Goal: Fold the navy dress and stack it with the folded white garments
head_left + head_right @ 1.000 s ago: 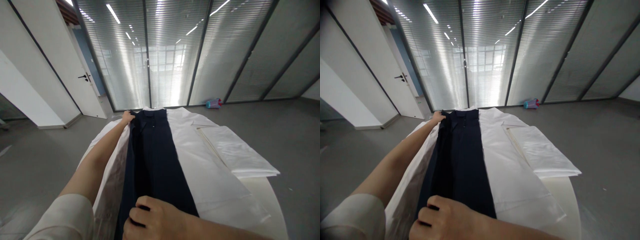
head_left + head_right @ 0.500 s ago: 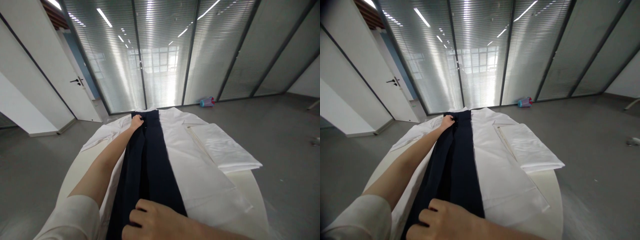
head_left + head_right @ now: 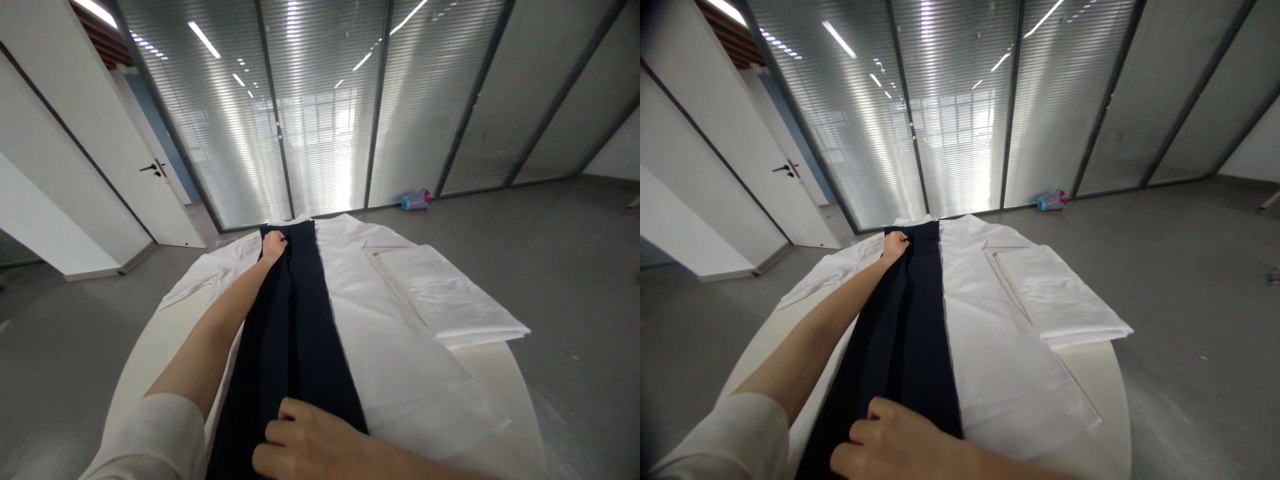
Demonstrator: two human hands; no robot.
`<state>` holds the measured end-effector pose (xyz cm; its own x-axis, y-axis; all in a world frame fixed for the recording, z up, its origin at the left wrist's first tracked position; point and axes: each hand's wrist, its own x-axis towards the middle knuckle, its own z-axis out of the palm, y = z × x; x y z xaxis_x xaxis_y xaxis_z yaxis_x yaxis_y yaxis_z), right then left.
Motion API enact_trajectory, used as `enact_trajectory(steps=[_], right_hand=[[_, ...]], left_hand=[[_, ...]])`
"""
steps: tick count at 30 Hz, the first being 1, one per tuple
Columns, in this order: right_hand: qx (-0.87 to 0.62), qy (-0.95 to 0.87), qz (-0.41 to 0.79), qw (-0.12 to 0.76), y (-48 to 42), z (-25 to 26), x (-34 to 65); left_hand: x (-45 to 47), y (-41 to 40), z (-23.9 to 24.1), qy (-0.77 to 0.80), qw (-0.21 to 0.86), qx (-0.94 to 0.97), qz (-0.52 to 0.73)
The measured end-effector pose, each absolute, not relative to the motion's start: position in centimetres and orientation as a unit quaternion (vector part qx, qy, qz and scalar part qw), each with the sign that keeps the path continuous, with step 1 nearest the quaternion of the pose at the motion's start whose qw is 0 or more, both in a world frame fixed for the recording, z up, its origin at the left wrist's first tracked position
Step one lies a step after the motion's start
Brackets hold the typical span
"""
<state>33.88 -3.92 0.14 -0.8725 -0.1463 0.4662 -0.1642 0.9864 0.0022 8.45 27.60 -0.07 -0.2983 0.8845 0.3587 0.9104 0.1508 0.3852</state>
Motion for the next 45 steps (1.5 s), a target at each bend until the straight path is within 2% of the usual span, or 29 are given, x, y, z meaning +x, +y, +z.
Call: enact_trajectory(steps=[7,17,27,31,34,38,45], right_hand=[[0.061,-0.975,0.024,0.214,-4.0,-2.3,33.8],[0.057,-0.981,0.032,0.18,-4.1,-2.8,33.8],[0.054,-0.979,0.024,0.193,-4.1,-1.6,34.1],[0.061,-0.98,0.021,0.191,-4.0,-0.7,34.5],[0.064,-0.98,0.024,0.186,-3.9,0.3,34.9],[0.066,-0.983,0.034,0.166,-3.8,1.6,35.4],[0.072,-0.988,0.034,0.133,-4.2,2.5,35.4]], left_hand=[[9.3,27.1,-1.7,-0.768,0.036,-0.581,-0.266],[9.1,27.5,-0.9,-0.753,0.041,-0.598,-0.272],[8.9,27.6,-0.9,-0.716,-0.045,-0.645,-0.262],[8.5,25.6,0.7,-0.675,-0.051,-0.673,-0.297],[8.6,21.7,1.5,-0.563,-0.054,-0.763,-0.313],[9.9,15.3,1.5,-0.437,-0.064,-0.866,-0.236],[13.5,11.3,-0.3,-0.509,-0.052,-0.857,-0.057]])
